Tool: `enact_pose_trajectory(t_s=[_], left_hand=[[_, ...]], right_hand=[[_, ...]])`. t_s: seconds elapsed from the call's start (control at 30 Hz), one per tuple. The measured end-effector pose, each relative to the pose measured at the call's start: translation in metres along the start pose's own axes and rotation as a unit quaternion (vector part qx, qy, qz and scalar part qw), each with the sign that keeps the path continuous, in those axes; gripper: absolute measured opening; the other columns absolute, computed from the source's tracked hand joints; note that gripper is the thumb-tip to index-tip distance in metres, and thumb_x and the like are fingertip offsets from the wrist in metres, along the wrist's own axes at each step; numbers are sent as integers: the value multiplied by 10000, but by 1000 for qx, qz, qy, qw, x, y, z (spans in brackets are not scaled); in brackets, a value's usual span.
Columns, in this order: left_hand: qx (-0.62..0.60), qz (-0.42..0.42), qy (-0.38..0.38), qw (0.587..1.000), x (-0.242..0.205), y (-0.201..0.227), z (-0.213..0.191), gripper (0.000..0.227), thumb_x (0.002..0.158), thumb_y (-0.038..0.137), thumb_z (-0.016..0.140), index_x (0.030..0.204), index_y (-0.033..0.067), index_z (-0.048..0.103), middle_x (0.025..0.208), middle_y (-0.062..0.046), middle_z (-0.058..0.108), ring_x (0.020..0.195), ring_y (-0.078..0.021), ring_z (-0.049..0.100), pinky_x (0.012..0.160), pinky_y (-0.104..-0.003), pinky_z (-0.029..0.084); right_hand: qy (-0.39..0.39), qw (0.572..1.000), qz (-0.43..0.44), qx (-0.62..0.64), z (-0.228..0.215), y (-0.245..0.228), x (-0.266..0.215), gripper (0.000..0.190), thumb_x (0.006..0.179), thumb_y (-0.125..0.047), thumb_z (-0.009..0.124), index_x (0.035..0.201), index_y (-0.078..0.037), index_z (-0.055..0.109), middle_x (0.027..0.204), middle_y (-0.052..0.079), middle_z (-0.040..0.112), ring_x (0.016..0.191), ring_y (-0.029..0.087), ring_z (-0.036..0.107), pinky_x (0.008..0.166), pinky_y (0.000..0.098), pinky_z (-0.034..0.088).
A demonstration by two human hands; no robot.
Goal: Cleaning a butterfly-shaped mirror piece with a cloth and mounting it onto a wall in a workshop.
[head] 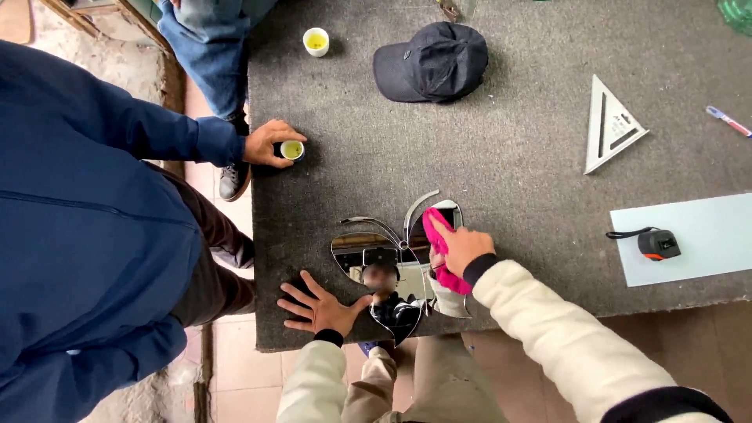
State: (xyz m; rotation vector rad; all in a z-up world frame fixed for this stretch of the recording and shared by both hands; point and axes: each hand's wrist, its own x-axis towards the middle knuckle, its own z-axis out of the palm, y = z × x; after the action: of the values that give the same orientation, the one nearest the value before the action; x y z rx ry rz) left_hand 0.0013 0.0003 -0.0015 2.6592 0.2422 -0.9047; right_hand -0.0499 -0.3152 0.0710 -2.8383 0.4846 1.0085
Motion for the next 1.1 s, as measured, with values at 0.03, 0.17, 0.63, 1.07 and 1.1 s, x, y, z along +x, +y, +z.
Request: enact_pose_trajectory(t_s=[0.03, 0.17, 0.63, 1.07, 1.1], left_hand=[[-4, 1, -1, 1000, -1, 0, -2, 1743, 651, 809, 966, 1754, 254, -265, 1757, -281, -371, 1595, -584, -309, 1188, -853, -156], [-1, 1, 5, 1000, -2, 2, -1, 1755, 632, 832, 961, 1756, 255, -257, 1763, -276, -369, 1606, -578, -284, 1195, -847, -160], [0, 1, -3, 1000, 1, 0, 4, 1752, 642, 866, 926, 1740, 262, -298, 1743, -272, -397, 1572, -587, -346, 1178, -853, -175], [16, -28, -12, 999, 11, -6, 8, 1847, 541, 928, 899, 1729, 242, -337, 1703, -245, -527, 1545, -520, -493, 1181, -802, -209], [14, -25, -10, 1000, 14, -7, 10, 1847, 541, 928, 899, 1729, 242, -337, 1703, -245, -527, 1545, -520, -493, 1181, -802, -209]], right_hand=[[6, 1000, 16, -3, 6, 2, 10, 932, 993, -434, 576, 1769, -506, 65, 1202, 116, 738, 1097, 416, 807, 951, 545, 632], [-13, 1000, -27, 1, 38, -23, -19, 868, 1022, -472, 533, 1772, -466, 95, 1220, 145, 731, 1098, 428, 801, 940, 549, 632], [108, 978, -95, 148, 78, 3, -4, 863, 941, -558, 501, 1752, -555, 203, 1176, 29, 582, 924, 278, 687, 848, 361, 606], [-52, 994, 18, 90, -32, -22, -23, 790, 1165, -389, 525, 1801, -428, 58, 987, 81, 617, 615, 145, 598, 544, 315, 602], [-49, 995, 19, 90, -17, -19, -19, 790, 1165, -389, 525, 1801, -428, 58, 987, 81, 617, 615, 145, 598, 544, 315, 602]])
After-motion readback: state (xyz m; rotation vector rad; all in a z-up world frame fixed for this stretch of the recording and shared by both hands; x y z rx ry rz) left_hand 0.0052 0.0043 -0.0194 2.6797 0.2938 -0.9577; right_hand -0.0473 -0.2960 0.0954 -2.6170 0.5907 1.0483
